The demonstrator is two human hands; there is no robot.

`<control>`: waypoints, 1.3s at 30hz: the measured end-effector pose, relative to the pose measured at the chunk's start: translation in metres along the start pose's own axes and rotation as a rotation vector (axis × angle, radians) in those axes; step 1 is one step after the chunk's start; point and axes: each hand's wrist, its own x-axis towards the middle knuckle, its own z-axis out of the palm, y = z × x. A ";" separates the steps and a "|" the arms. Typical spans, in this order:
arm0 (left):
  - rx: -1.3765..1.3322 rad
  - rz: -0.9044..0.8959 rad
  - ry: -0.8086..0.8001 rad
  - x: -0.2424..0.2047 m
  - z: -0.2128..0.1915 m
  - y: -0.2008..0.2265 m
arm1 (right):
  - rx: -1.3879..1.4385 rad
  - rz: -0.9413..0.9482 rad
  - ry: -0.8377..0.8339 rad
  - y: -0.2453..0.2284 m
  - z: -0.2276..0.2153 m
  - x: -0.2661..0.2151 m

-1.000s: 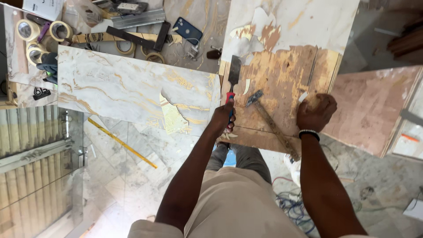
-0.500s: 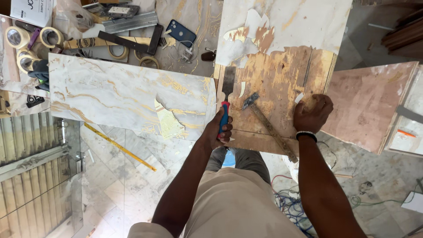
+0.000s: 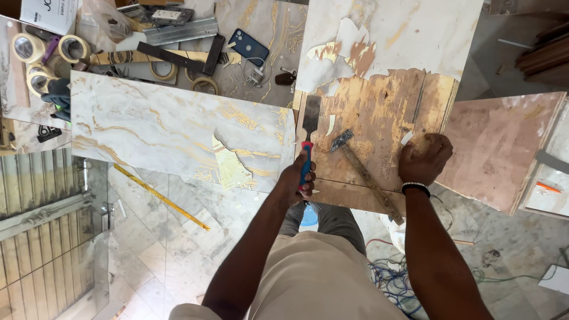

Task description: The person uses a scraper to remove a marble-patterned vinyl sheet from a wooden surface. They systematically scrape the material, lifting and peeling away sections of the vinyl to expose the wood underneath.

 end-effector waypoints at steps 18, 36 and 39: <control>0.854 0.520 0.349 0.029 -0.037 0.021 | 0.004 -0.037 0.021 0.000 0.001 0.000; 0.107 -0.019 -0.067 0.041 0.016 0.011 | -0.009 -0.056 0.032 0.004 0.001 -0.003; 0.083 0.024 -0.098 0.042 0.012 0.005 | 0.044 -0.022 0.023 0.003 -0.001 -0.003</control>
